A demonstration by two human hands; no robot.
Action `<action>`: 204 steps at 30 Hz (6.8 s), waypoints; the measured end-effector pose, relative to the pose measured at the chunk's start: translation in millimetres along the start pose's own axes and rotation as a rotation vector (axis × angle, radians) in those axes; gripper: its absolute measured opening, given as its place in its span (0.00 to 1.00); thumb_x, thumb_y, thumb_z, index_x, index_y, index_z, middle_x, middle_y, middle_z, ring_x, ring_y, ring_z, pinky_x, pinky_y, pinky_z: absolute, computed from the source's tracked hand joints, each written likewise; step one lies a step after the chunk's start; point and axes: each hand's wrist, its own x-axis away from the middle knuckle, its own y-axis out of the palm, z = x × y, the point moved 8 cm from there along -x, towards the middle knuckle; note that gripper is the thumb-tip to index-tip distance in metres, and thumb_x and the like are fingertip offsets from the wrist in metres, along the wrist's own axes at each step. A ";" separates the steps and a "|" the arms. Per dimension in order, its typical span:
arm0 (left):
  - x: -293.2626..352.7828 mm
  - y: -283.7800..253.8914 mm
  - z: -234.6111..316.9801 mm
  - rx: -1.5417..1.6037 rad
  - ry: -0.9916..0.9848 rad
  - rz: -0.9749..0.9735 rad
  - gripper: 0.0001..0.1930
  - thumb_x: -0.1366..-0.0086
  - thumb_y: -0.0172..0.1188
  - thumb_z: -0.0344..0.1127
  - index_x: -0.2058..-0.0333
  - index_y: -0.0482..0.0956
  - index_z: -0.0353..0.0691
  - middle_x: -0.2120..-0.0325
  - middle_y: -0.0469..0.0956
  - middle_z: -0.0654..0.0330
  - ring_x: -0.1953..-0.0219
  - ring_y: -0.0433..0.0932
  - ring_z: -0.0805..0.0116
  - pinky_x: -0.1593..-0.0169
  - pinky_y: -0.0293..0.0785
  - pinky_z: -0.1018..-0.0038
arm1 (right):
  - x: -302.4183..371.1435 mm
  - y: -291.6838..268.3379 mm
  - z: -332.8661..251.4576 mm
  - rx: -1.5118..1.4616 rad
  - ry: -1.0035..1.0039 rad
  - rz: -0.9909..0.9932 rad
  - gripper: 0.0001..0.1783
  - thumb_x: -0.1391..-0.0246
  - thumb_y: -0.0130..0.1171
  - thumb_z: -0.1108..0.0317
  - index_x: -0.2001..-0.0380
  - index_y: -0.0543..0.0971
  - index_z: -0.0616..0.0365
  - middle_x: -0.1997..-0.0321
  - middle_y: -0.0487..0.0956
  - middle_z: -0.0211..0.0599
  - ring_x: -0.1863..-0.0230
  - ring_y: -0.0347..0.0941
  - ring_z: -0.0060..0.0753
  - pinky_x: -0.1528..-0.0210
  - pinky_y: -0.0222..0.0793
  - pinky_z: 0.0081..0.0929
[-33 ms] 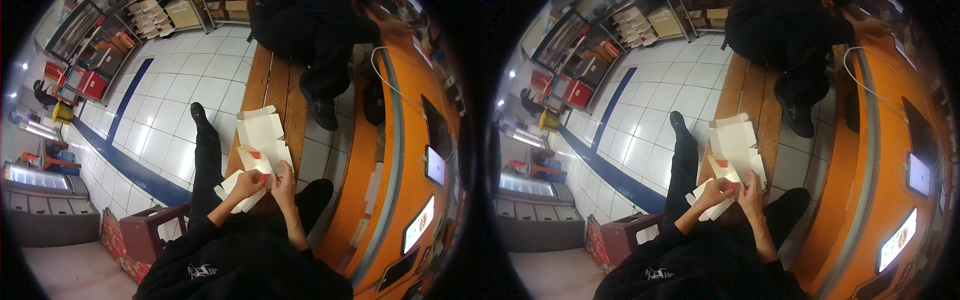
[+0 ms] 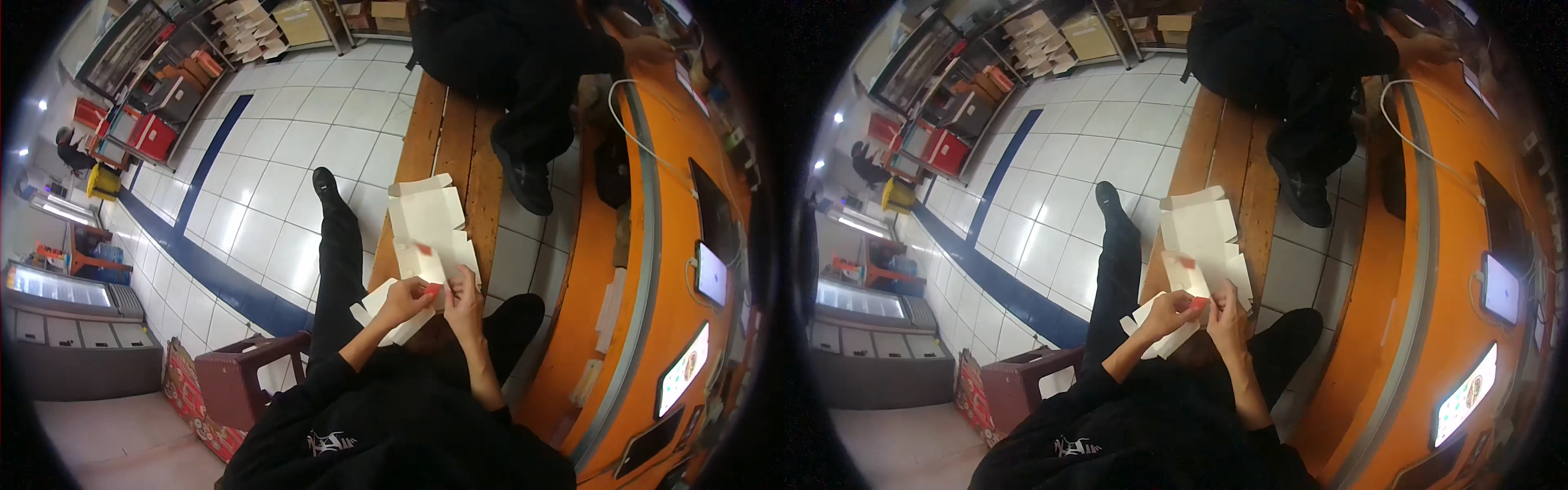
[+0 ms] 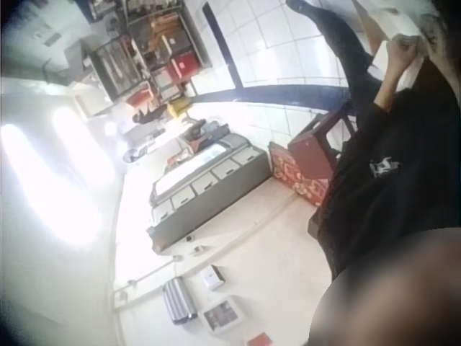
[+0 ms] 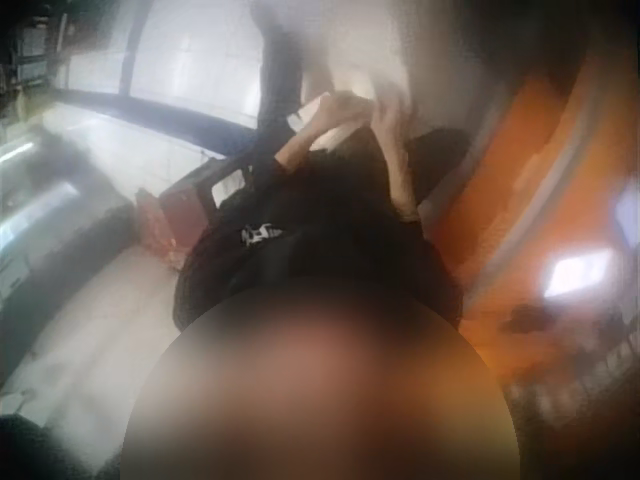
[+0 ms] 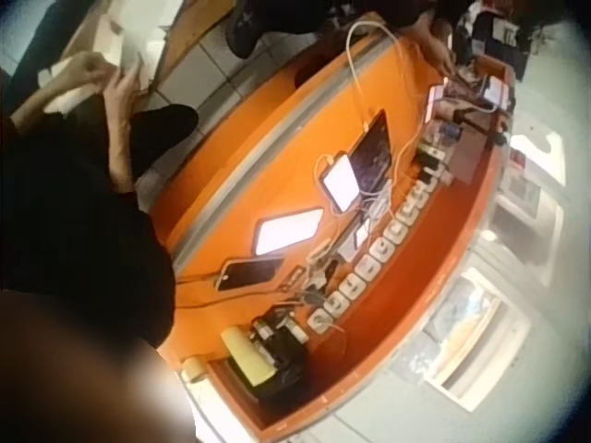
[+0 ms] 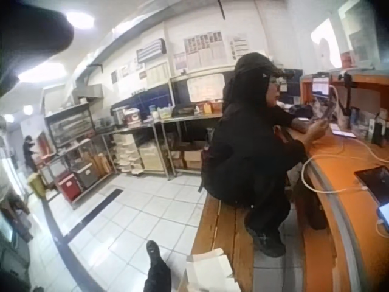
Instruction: The person organizes a stack of food boxes in a storage area and then folds a flat cardboard box by hand while sitting on a bench.
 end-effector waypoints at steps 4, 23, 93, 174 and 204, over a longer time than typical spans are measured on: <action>-1.8 10.4 -25.0 0.468 -0.111 -0.029 0.11 0.42 0.60 0.31 0.65 0.74 0.28 0.74 0.78 0.56 0.71 0.78 0.72 0.67 0.75 0.78 | 1.1 10.5 -6.2 0.078 -0.089 -0.054 0.21 0.55 0.59 0.79 0.56 0.68 0.60 0.73 0.77 0.41 0.72 0.77 0.34 0.68 0.73 0.27; 2.6 15.9 -34.2 0.980 -0.136 -0.106 0.09 0.42 0.56 0.20 0.61 0.73 0.28 0.63 0.75 0.53 0.62 0.77 0.68 0.55 0.78 0.74 | -14.2 8.3 -33.1 -0.010 -0.166 -0.225 0.17 0.61 0.60 0.79 0.63 0.71 0.59 0.74 0.78 0.37 0.70 0.76 0.38 0.68 0.71 0.31; 36.2 -56.1 70.0 0.497 0.344 0.485 0.06 0.41 0.56 0.26 0.64 0.75 0.33 0.72 0.75 0.59 0.68 0.74 0.72 0.64 0.69 0.80 | -5.1 -23.6 -93.9 -0.394 -0.291 -0.050 0.28 0.48 0.53 0.62 0.46 0.65 0.63 0.39 0.61 0.48 0.37 0.56 0.44 0.39 0.53 0.35; 70.5 -68.1 123.5 0.451 0.442 0.356 0.15 0.42 0.55 0.22 0.54 0.74 0.35 0.58 0.76 0.58 0.56 0.75 0.70 0.53 0.75 0.76 | 25.5 -45.1 -115.6 -0.170 -0.244 0.327 0.08 0.53 0.57 0.79 0.66 0.75 0.66 0.64 0.77 0.45 0.63 0.74 0.37 0.64 0.69 0.26; 72.3 -83.7 122.0 0.111 0.483 0.535 0.12 0.51 0.62 0.21 0.67 0.80 0.42 0.71 0.70 0.59 0.67 0.72 0.66 0.65 0.70 0.74 | 32.4 -28.3 -129.2 -0.167 -0.309 0.257 0.04 0.49 0.54 0.77 0.69 0.75 0.67 0.67 0.75 0.42 0.66 0.73 0.36 0.65 0.68 0.26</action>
